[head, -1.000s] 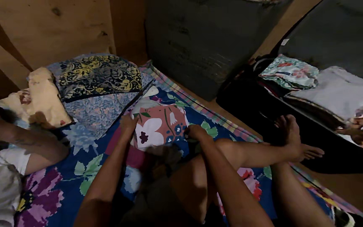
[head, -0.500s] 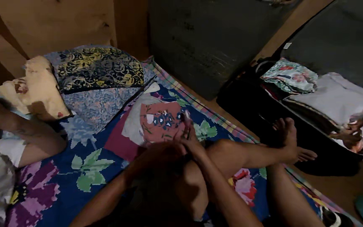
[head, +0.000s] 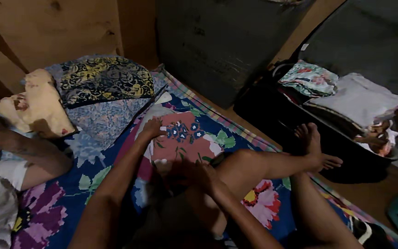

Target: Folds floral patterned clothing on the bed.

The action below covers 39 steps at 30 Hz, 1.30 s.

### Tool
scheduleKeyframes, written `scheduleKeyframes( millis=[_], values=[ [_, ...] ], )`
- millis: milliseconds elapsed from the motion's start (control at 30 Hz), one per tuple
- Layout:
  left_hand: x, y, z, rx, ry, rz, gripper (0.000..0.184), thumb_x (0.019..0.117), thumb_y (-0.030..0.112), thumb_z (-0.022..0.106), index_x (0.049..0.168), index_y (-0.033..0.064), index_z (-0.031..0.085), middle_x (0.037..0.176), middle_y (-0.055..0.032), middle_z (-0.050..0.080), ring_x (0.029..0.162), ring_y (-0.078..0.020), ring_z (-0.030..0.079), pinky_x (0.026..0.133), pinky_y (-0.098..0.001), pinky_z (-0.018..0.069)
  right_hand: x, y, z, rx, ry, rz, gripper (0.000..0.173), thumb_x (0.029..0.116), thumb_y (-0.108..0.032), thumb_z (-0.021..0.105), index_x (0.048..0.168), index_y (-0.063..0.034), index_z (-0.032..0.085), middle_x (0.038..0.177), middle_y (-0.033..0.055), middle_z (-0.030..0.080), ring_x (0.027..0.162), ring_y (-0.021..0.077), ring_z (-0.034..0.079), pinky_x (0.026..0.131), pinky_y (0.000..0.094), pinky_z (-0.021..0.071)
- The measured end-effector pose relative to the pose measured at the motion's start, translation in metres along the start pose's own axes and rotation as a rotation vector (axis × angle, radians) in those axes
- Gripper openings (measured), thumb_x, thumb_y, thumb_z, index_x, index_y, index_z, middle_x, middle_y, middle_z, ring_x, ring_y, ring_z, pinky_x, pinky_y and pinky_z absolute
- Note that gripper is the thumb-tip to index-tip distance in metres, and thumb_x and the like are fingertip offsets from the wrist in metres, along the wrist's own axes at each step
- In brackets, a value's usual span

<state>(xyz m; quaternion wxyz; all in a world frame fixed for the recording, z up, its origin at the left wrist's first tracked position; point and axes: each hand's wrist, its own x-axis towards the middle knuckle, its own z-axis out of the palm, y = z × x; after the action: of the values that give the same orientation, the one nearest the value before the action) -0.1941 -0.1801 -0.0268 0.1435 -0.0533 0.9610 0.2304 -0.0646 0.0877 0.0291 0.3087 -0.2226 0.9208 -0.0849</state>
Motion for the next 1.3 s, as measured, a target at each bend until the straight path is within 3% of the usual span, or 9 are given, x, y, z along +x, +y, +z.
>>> scheduleKeyframes(
  millis=[200,367,467,633,800,933,1000,1133,1300],
  values=[
    [0.016,0.022,-0.013,0.228,-0.095,-0.03,0.058,0.0875,0.041,0.079,0.118,-0.0071,0.066,0.12,-0.0309,0.065,0.121,-0.0503,0.057,0.107,-0.0705,0.0351,0.008,0.019,-0.012,0.145,0.058,-0.005,0.033,0.1033,-0.018,0.055,0.13,-0.0002,0.062,0.125,0.0252,0.064,0.118,0.0407,0.062,0.1,0.0565,0.0474],
    [0.0,0.042,0.004,0.341,-0.004,0.06,0.041,0.0907,0.014,0.074,0.124,-0.007,0.064,0.133,-0.0319,0.058,0.124,-0.0505,0.055,0.104,-0.0678,0.0398,0.021,0.038,-0.029,0.098,0.082,0.069,0.035,0.1072,-0.02,0.048,0.134,0.0001,0.059,0.13,0.0257,0.062,0.122,0.0412,0.06,0.101,0.0572,0.0474],
    [-0.006,0.042,0.022,0.361,0.172,0.134,0.031,0.0967,0.009,0.064,0.122,-0.0095,0.064,0.127,-0.0343,0.059,0.121,-0.0518,0.055,0.104,-0.0649,0.0407,0.022,0.04,-0.04,0.121,0.08,0.073,0.035,0.1061,-0.018,0.05,0.134,0.0017,0.058,0.128,0.0265,0.062,0.122,0.0411,0.06,0.102,0.0562,0.0469],
    [-0.013,0.031,0.039,0.345,0.291,0.255,0.03,0.1016,0.005,0.053,0.126,-0.0108,0.061,0.134,-0.0364,0.054,0.129,-0.0539,0.049,0.11,-0.0673,0.0342,0.02,0.045,-0.088,0.07,0.134,0.098,0.044,0.1081,-0.025,0.048,0.144,-0.0007,0.052,0.136,0.0298,0.057,0.127,0.046,0.055,0.104,0.0619,0.0424],
    [-0.009,0.029,0.022,0.099,0.141,0.148,0.045,0.0933,0.011,0.071,0.132,-0.0087,0.059,0.134,-0.0353,0.055,0.13,-0.0515,0.05,0.11,-0.0643,0.0383,0.039,0.119,-0.12,0.12,0.275,0.16,0.041,0.1045,-0.025,0.058,0.137,-0.0012,0.06,0.128,0.0311,0.062,0.121,0.0504,0.058,0.1,0.0687,0.0412],
    [0.008,0.023,0.011,-0.021,0.021,0.044,0.046,0.0884,0.018,0.079,0.125,-0.0057,0.063,0.129,-0.0302,0.06,0.123,-0.0482,0.056,0.101,-0.0667,0.0447,0.041,0.192,-0.098,0.369,0.119,0.113,0.038,0.1063,-0.023,0.055,0.133,0.0035,0.061,0.133,0.0291,0.059,0.125,0.0405,0.056,0.109,0.0564,0.0383],
    [0.01,0.033,0.003,0.021,-0.033,0.009,0.044,0.0896,0.022,0.078,0.125,-0.001,0.065,0.123,-0.0278,0.064,0.118,-0.0479,0.059,0.098,-0.0692,0.0444,0.032,0.199,-0.087,0.454,0.106,0.145,0.037,0.1073,-0.023,0.052,0.127,0.0067,0.063,0.13,0.0282,0.06,0.123,0.0366,0.056,0.108,0.0534,0.0381],
    [0.014,0.043,-0.006,0.067,-0.143,0.049,0.049,0.0906,0.027,0.078,0.127,-0.0018,0.064,0.122,-0.0289,0.065,0.119,-0.0489,0.059,0.101,-0.0718,0.0404,0.021,0.182,-0.087,0.465,0.147,0.169,0.044,0.1099,-0.03,0.046,0.132,0.005,0.061,0.139,0.0277,0.056,0.133,0.0378,0.05,0.113,0.0548,0.0337],
    [0.013,0.046,-0.022,-0.281,-0.23,0.287,0.034,0.0935,0.005,0.071,0.123,-0.0086,0.061,0.114,-0.027,0.063,0.108,-0.0363,0.06,0.099,-0.054,0.0462,0.022,0.182,-0.086,0.468,0.184,0.199,0.046,0.1099,-0.033,0.045,0.133,0.0035,0.061,0.139,0.0273,0.056,0.133,0.0385,0.05,0.112,0.0566,0.0339]
  ],
)
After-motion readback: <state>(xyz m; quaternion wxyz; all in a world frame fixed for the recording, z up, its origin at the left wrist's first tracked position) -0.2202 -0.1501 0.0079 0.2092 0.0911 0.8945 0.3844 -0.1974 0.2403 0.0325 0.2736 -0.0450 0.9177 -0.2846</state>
